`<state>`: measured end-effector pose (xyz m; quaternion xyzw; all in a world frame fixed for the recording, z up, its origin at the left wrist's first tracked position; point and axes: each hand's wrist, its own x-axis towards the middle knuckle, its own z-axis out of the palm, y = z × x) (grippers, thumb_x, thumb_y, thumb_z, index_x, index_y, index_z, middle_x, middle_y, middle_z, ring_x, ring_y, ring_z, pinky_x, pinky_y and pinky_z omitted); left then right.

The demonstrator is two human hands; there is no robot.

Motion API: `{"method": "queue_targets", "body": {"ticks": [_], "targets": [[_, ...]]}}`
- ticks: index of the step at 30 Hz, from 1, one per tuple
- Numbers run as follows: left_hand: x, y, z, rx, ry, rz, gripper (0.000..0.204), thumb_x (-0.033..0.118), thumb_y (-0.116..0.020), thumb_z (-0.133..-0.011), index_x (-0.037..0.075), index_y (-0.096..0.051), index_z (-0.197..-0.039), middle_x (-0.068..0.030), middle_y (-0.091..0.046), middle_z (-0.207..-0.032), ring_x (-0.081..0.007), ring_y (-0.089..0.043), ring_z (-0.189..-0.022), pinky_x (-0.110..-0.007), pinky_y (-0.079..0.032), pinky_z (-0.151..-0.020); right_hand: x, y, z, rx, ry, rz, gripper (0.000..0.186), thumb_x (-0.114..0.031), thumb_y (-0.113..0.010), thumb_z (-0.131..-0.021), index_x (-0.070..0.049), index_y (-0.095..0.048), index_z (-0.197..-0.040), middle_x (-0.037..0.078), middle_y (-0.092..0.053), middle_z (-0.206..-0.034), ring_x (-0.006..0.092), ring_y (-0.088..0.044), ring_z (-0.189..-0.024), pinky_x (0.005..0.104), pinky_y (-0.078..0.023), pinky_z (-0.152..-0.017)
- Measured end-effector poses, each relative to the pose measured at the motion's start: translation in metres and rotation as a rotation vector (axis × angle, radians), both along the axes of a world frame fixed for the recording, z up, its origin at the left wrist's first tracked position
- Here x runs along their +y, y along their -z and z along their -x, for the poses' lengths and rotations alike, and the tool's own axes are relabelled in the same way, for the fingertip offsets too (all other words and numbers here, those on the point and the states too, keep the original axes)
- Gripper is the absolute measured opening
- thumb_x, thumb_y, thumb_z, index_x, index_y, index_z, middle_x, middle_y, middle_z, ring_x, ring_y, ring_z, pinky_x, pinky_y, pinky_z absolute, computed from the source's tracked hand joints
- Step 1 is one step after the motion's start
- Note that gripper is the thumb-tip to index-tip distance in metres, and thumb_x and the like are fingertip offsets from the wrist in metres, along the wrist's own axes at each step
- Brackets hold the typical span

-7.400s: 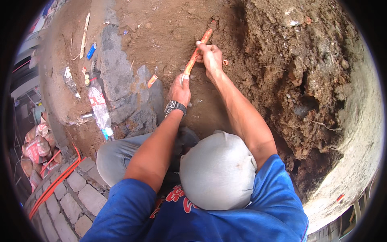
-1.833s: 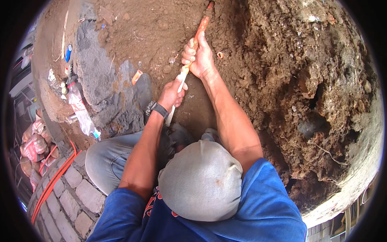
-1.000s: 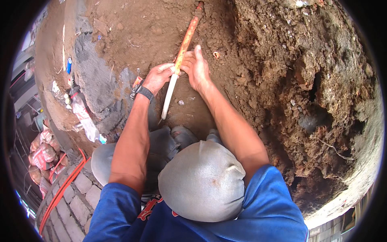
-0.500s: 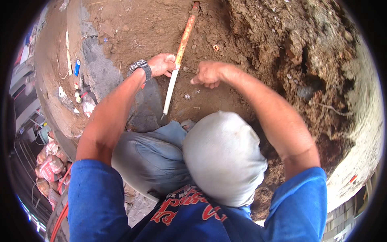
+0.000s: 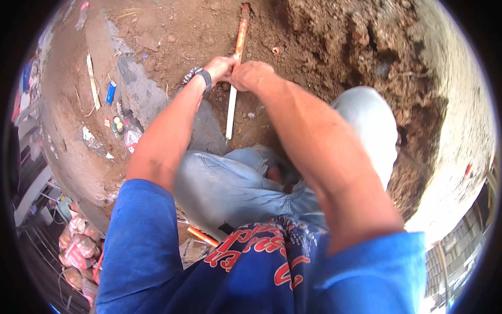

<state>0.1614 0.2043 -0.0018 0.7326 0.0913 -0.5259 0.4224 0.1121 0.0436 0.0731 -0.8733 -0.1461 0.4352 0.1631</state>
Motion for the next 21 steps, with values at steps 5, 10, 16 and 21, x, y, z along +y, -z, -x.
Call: {"method": "queue_targets", "body": {"ticks": [5,10,16,21], "targets": [[-0.029,-0.016,0.006,0.054,-0.395,0.105,0.063,0.056,-0.045,-0.105,-0.003,-0.057,-0.124,-0.0202,-0.070,-0.106,-0.0298,-0.072,-0.088,-0.043,-0.058,-0.080,0.059,0.038,0.130,0.028,1.325,-0.269,0.052,-0.050,-0.049,-0.102,-0.006,-0.067,-0.122,0.028,-0.070,-0.111,0.0437,-0.066,-0.109,0.0516,-0.051,-0.093],[-0.039,-0.013,0.002,0.046,-0.450,0.054,0.061,0.058,-0.041,-0.106,0.000,-0.058,-0.117,-0.0099,-0.066,-0.086,-0.0212,-0.067,-0.074,-0.039,-0.058,-0.071,0.125,0.080,0.156,-0.038,1.697,-0.816,0.047,-0.043,-0.046,-0.105,-0.002,-0.062,-0.120,0.023,-0.068,-0.093,0.0404,-0.066,-0.088,0.0478,-0.051,-0.086],[-0.046,-0.016,0.015,0.012,-0.520,0.068,0.054,0.055,-0.039,-0.108,0.004,-0.058,-0.106,-0.0003,-0.051,-0.070,-0.0141,-0.049,-0.058,-0.036,-0.052,-0.061,0.131,0.075,0.143,-0.138,1.606,-0.491,0.057,-0.044,-0.028,-0.109,0.000,-0.060,-0.092,0.027,-0.067,-0.088,0.0498,-0.062,-0.087,0.0571,-0.047,-0.079],[-0.044,-0.022,0.017,0.033,-0.579,0.144,0.049,0.052,-0.040,-0.109,0.005,-0.055,-0.105,0.0019,-0.047,-0.067,-0.0124,-0.045,-0.055,-0.034,-0.047,-0.056,0.125,0.086,0.134,-0.050,1.617,-0.633,0.063,-0.048,-0.026,-0.108,0.001,-0.059,-0.087,0.023,-0.065,-0.078,0.0458,-0.063,-0.082,0.0556,-0.047,-0.078]]}}
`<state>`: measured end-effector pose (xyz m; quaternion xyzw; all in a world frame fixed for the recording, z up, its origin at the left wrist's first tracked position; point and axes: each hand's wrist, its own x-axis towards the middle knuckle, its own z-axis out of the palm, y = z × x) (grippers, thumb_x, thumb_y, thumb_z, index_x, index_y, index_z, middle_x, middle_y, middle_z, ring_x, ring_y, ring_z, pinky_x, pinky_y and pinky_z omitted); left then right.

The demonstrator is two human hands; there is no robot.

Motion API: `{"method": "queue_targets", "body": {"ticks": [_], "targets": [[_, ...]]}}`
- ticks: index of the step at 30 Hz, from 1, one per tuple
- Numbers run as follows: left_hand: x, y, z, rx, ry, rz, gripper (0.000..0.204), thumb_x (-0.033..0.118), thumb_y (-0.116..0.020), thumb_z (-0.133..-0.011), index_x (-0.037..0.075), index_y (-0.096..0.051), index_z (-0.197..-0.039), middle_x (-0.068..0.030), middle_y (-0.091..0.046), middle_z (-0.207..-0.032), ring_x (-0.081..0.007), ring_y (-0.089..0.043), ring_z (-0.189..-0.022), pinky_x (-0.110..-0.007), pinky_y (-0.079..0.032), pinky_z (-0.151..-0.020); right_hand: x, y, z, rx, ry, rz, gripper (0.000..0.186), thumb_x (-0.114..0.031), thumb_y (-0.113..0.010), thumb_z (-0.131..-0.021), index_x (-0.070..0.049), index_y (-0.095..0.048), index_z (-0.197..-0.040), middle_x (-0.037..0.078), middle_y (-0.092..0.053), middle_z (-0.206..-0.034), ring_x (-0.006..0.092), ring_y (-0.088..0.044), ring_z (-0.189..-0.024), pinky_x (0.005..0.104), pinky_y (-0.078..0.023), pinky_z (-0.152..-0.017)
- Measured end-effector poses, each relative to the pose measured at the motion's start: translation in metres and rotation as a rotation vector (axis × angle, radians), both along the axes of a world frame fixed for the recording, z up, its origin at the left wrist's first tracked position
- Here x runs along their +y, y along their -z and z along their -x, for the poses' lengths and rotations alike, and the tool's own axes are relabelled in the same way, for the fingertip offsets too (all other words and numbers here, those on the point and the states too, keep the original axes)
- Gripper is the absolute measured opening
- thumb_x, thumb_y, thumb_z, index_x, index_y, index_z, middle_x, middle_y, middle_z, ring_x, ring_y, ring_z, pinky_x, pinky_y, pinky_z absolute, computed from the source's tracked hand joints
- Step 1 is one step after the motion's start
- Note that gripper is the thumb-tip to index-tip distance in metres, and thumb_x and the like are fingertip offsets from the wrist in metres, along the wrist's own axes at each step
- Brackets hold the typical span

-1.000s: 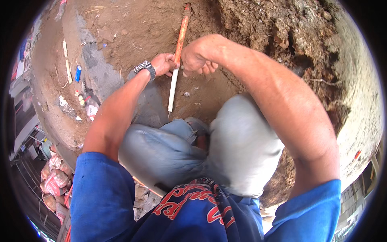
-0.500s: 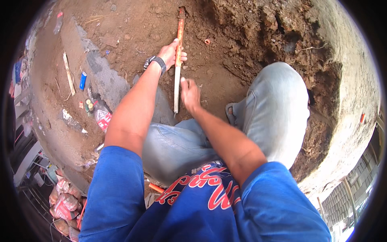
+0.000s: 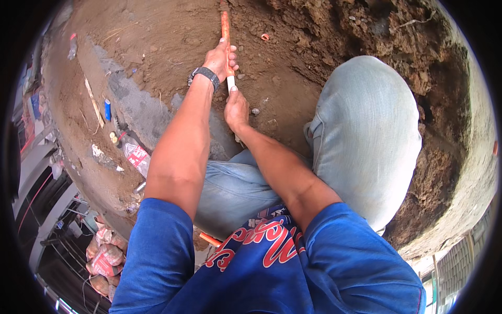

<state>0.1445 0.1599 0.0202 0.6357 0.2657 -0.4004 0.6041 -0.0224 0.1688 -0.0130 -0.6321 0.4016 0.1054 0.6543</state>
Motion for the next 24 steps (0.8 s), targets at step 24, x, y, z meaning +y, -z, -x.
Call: {"method": "queue_targets", "body": {"ticks": [24], "targets": [[0.015,0.007,0.014,0.073,0.129,-0.078,0.070,0.066,-0.023,-0.105,0.005,-0.058,-0.105,-0.0112,-0.068,-0.081,-0.0303,-0.073,-0.078,-0.046,-0.061,-0.069,-0.012,0.012,0.019,0.145,0.013,-0.654,0.071,-0.065,-0.030,-0.105,-0.004,-0.062,-0.086,0.008,-0.054,-0.064,0.0266,-0.058,-0.063,0.0395,-0.048,-0.062]]}}
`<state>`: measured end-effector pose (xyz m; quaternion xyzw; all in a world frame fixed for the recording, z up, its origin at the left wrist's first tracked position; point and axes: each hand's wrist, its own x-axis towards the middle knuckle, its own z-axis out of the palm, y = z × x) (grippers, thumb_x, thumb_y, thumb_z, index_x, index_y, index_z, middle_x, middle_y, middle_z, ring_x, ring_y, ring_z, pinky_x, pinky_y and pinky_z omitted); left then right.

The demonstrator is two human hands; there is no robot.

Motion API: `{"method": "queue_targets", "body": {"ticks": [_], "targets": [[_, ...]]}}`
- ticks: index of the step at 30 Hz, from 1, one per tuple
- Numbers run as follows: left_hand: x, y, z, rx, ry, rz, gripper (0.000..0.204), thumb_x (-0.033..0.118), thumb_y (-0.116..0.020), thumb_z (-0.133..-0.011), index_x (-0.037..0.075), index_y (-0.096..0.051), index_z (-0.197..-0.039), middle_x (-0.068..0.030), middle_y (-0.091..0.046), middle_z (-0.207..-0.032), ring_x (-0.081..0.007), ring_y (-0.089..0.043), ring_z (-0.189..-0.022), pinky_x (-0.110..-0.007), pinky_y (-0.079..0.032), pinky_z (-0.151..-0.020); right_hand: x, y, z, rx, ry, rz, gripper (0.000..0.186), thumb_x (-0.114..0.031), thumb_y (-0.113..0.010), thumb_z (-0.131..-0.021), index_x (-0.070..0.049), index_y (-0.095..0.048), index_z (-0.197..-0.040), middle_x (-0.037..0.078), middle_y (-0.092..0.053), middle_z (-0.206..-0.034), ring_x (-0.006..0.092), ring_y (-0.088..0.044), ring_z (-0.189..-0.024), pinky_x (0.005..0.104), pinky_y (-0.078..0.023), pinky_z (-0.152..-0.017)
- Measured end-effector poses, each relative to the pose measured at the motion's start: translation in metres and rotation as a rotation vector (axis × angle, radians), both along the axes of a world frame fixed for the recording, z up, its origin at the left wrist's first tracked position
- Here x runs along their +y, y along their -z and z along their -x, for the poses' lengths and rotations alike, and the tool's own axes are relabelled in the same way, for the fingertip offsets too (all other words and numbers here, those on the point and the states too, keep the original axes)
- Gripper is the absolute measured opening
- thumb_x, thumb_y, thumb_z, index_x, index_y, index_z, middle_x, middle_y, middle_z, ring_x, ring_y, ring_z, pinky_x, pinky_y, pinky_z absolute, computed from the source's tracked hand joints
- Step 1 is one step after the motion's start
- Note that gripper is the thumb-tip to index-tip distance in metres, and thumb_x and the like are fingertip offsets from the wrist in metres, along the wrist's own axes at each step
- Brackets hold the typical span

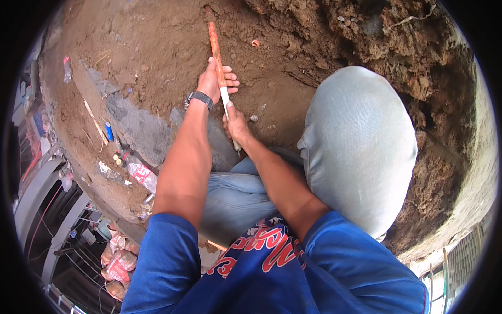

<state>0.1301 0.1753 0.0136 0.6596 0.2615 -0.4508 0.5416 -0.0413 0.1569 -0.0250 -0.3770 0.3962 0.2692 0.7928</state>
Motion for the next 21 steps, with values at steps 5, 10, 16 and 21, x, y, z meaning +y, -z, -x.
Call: {"method": "queue_targets", "body": {"ticks": [5,10,16,21], "targets": [[-0.001,-0.002,0.005,-0.050,-0.024,-0.073,0.067,0.066,-0.026,-0.105,0.007,-0.056,-0.096,-0.0089,-0.065,-0.074,-0.0283,-0.070,-0.069,-0.044,-0.059,-0.066,0.003,-0.016,-0.009,-0.016,-0.238,0.461,0.081,-0.062,-0.024,-0.105,0.004,-0.065,-0.081,0.024,-0.066,-0.074,0.0447,-0.065,-0.082,0.0536,-0.049,-0.084],[0.001,0.000,0.005,-0.046,-0.028,-0.068,0.065,0.065,-0.026,-0.105,0.008,-0.056,-0.095,-0.0068,-0.062,-0.072,-0.0259,-0.067,-0.066,-0.043,-0.058,-0.065,0.012,-0.007,-0.008,-0.004,-0.221,0.408,0.078,-0.061,-0.025,-0.105,0.002,-0.063,-0.079,0.021,-0.062,-0.068,0.0397,-0.064,-0.070,0.0504,-0.051,-0.075],[0.010,0.006,0.010,-0.107,-0.100,-0.049,0.066,0.067,-0.035,-0.103,0.007,-0.061,-0.101,-0.0054,-0.064,-0.074,-0.0203,-0.066,-0.065,-0.037,-0.057,-0.062,0.007,-0.005,-0.007,0.061,-0.027,-0.093,0.072,-0.062,-0.030,-0.105,-0.001,-0.059,-0.081,0.012,-0.056,-0.061,0.0231,-0.055,-0.049,0.0407,-0.047,-0.053],[0.005,0.015,0.059,-0.365,-0.171,-0.416,0.058,0.059,-0.056,-0.099,0.002,-0.068,-0.098,-0.0067,-0.069,-0.078,-0.0150,-0.064,-0.061,-0.031,-0.053,-0.058,0.001,-0.023,-0.010,-0.093,0.134,0.726,0.051,-0.048,-0.048,-0.103,-0.001,-0.062,-0.090,0.015,-0.062,-0.069,0.0330,-0.061,-0.061,0.0453,-0.051,-0.063]]}}
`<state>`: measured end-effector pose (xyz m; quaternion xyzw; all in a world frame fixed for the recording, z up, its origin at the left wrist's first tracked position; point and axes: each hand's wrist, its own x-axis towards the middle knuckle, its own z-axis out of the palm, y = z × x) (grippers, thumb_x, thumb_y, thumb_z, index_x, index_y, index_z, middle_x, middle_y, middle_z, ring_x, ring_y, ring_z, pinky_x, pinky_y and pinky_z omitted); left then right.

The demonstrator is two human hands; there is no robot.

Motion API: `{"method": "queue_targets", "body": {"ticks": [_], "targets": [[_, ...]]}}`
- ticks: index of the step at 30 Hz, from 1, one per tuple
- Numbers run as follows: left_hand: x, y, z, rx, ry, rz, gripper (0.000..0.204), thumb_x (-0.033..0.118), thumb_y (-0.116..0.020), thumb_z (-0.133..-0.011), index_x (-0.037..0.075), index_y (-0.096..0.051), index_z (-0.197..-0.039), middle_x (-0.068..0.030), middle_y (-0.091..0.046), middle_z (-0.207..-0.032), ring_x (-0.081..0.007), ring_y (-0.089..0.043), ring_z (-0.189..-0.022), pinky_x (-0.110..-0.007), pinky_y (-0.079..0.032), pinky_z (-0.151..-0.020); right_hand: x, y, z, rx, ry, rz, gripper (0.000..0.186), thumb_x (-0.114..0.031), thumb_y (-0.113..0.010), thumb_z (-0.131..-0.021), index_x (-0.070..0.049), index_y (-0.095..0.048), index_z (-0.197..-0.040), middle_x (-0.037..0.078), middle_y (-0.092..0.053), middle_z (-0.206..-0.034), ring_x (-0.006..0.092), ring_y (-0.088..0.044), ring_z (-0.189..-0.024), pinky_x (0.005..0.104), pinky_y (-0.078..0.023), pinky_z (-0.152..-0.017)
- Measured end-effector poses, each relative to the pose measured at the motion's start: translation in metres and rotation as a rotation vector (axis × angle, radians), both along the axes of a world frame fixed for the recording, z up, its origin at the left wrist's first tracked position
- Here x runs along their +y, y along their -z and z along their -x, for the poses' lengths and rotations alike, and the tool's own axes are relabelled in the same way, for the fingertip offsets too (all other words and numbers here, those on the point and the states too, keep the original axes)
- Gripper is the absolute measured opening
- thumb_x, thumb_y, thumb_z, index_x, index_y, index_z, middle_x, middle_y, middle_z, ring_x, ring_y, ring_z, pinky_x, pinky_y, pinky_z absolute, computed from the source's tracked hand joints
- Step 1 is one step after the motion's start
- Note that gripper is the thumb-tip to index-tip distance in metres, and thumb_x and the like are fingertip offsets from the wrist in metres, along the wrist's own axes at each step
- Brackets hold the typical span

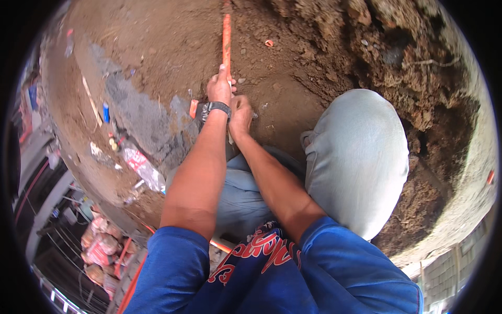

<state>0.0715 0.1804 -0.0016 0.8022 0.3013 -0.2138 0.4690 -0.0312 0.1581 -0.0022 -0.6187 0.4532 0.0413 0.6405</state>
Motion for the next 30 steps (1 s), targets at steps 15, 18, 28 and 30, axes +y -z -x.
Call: {"method": "queue_targets", "body": {"ticks": [15,18,28,30], "targets": [[-0.042,-0.046,0.049,-0.071,-0.115,-0.502,0.038,0.044,-0.055,-0.099,0.015,-0.067,-0.120,-0.0132,-0.068,-0.123,-0.0368,-0.064,-0.116,-0.054,-0.045,-0.099,-0.080,-0.076,-0.207,-0.243,-2.227,0.740,0.032,-0.025,-0.066,-0.082,-0.006,-0.078,-0.106,0.017,-0.075,-0.108,0.0349,-0.070,-0.107,0.0443,-0.056,-0.092],[-0.041,-0.041,0.053,-0.053,-0.011,-0.500,0.038,0.045,-0.053,-0.101,0.018,-0.065,-0.126,-0.0146,-0.066,-0.123,-0.0366,-0.062,-0.117,-0.055,-0.045,-0.098,-0.084,-0.070,-0.226,-0.213,-2.411,0.705,0.048,-0.032,-0.078,-0.077,-0.012,-0.073,-0.120,0.015,-0.073,-0.117,0.0325,-0.068,-0.112,0.0426,-0.055,-0.094],[-0.028,-0.022,0.070,-0.165,0.026,-0.399,0.048,0.050,-0.045,-0.105,0.017,-0.066,-0.133,-0.0181,-0.069,-0.120,-0.0382,-0.064,-0.114,-0.048,-0.050,-0.096,-0.128,-0.046,-0.213,-0.596,-2.300,0.756,0.044,-0.044,-0.075,-0.087,-0.011,-0.073,-0.116,0.009,-0.073,-0.109,0.0284,-0.062,-0.118,0.0504,-0.038,-0.108],[-0.027,-0.022,0.071,-0.167,0.024,-0.381,0.048,0.050,-0.045,-0.105,0.018,-0.066,-0.133,-0.0184,-0.070,-0.119,-0.0384,-0.065,-0.112,-0.047,-0.050,-0.095,-0.133,-0.033,-0.210,-0.722,-2.274,0.755,0.047,-0.051,-0.073,-0.086,-0.012,-0.074,-0.112,0.009,-0.073,-0.105,0.0266,-0.063,-0.114,0.0484,-0.038,-0.105]]}}
